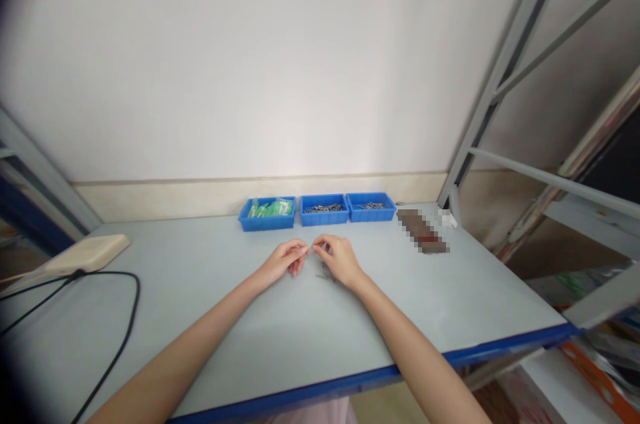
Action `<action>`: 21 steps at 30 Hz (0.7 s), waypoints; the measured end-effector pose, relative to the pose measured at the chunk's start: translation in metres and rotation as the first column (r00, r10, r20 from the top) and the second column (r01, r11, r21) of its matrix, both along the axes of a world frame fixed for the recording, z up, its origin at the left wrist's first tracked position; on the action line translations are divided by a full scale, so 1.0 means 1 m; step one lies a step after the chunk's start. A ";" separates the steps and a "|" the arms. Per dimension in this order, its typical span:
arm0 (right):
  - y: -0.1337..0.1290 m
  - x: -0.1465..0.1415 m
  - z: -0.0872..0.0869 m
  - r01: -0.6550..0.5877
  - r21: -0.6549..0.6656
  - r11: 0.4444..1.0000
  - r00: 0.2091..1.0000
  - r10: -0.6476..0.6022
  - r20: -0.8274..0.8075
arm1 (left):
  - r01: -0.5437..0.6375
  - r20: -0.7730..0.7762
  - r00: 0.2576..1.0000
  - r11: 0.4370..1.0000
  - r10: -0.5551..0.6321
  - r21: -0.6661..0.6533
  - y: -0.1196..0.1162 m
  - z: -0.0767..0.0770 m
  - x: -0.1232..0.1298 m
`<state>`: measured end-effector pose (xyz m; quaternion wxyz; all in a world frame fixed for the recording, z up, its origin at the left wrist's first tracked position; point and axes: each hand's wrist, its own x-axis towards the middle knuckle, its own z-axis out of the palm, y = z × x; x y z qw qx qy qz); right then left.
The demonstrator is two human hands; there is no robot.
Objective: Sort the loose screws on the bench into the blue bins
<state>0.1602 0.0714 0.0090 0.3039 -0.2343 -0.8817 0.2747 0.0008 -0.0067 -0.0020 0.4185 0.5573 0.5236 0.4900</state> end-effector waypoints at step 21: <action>0.057 0.019 0.032 -0.017 0.148 0.989 0.977 -0.015 0.212 | -0.039 0.083 0.996 0.999 0.040 -0.011 0.004 -0.005 -0.003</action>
